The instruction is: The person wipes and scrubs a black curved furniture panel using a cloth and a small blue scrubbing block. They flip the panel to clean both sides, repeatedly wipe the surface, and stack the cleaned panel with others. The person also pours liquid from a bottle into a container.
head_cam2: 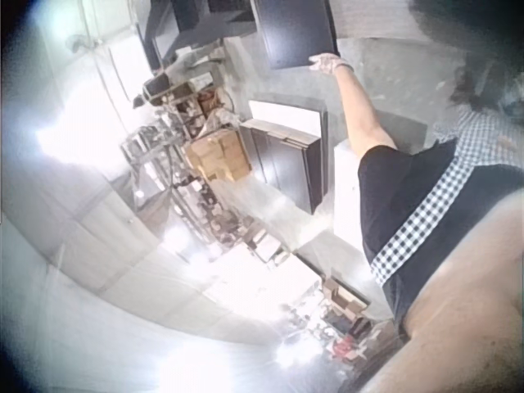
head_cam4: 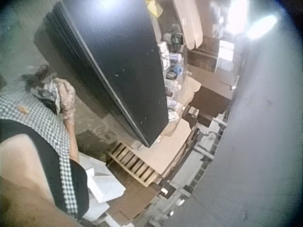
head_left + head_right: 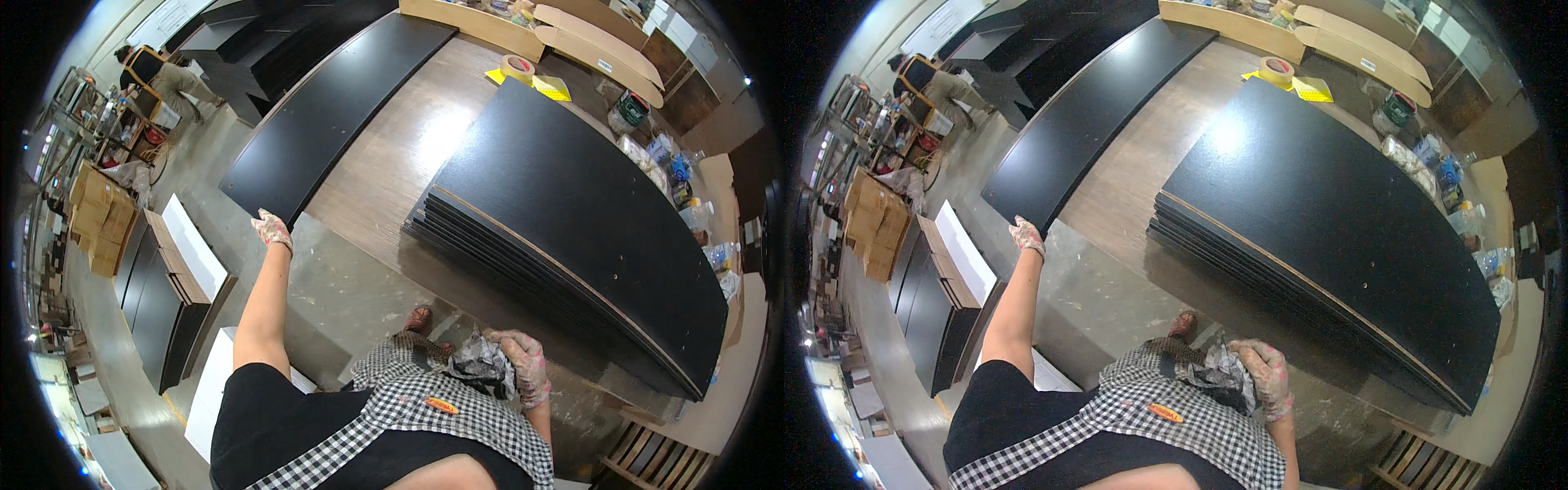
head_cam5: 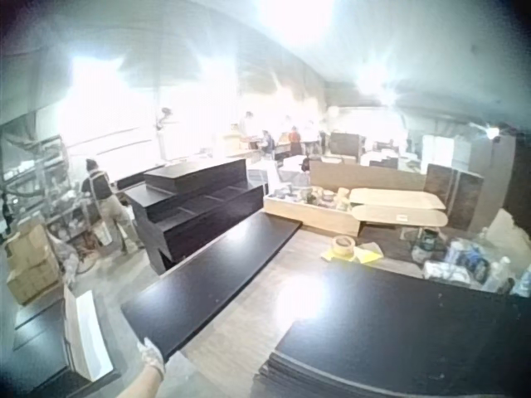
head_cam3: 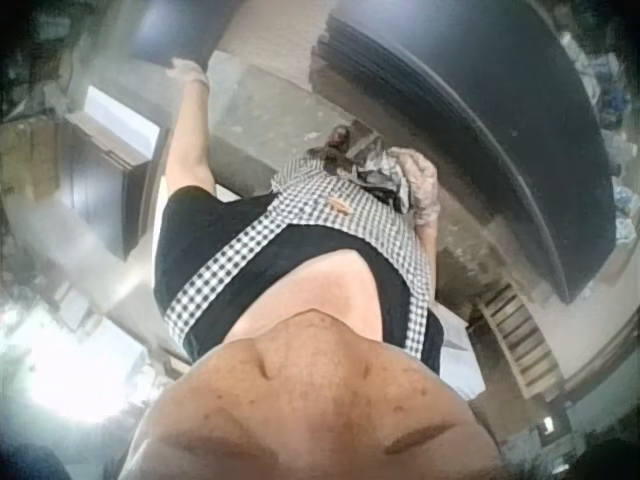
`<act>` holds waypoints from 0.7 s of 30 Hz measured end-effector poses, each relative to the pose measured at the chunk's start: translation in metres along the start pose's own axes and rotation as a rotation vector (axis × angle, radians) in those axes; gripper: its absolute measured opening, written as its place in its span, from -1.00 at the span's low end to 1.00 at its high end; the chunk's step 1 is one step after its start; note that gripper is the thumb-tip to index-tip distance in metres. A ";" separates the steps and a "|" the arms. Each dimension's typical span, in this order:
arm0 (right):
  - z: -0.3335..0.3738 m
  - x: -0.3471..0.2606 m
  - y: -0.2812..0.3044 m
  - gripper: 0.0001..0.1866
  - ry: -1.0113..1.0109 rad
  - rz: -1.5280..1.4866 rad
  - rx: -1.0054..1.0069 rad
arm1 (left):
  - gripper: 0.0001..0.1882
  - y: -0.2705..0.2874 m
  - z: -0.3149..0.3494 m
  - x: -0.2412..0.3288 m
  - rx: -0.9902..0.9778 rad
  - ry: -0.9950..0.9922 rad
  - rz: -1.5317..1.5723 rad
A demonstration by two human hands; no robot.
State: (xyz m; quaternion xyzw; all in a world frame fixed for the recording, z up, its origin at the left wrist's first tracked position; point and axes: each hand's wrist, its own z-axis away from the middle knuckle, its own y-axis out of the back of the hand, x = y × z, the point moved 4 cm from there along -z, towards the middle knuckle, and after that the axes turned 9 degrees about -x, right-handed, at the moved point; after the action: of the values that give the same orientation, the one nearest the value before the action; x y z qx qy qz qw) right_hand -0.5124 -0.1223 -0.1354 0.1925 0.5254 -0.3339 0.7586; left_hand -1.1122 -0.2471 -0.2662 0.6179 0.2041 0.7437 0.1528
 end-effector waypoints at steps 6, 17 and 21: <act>-0.023 -0.051 -0.028 -0.75 0.150 -0.051 -0.218 | -0.26 -0.002 -0.004 -0.005 0.004 -0.073 -0.036; 0.047 -0.173 0.039 -0.62 0.695 0.195 0.216 | -0.22 0.047 -0.012 -0.004 -0.249 -0.187 0.348; 0.126 -0.184 0.175 -0.57 0.667 0.253 1.065 | -0.42 0.066 0.053 0.067 -0.186 -0.614 0.208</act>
State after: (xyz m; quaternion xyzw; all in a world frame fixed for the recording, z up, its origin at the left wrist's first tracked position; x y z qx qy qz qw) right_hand -0.3459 -0.0243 0.0719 0.6970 0.4687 -0.3791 0.3883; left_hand -1.0711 -0.2662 -0.1682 0.8139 0.0155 0.5501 0.1861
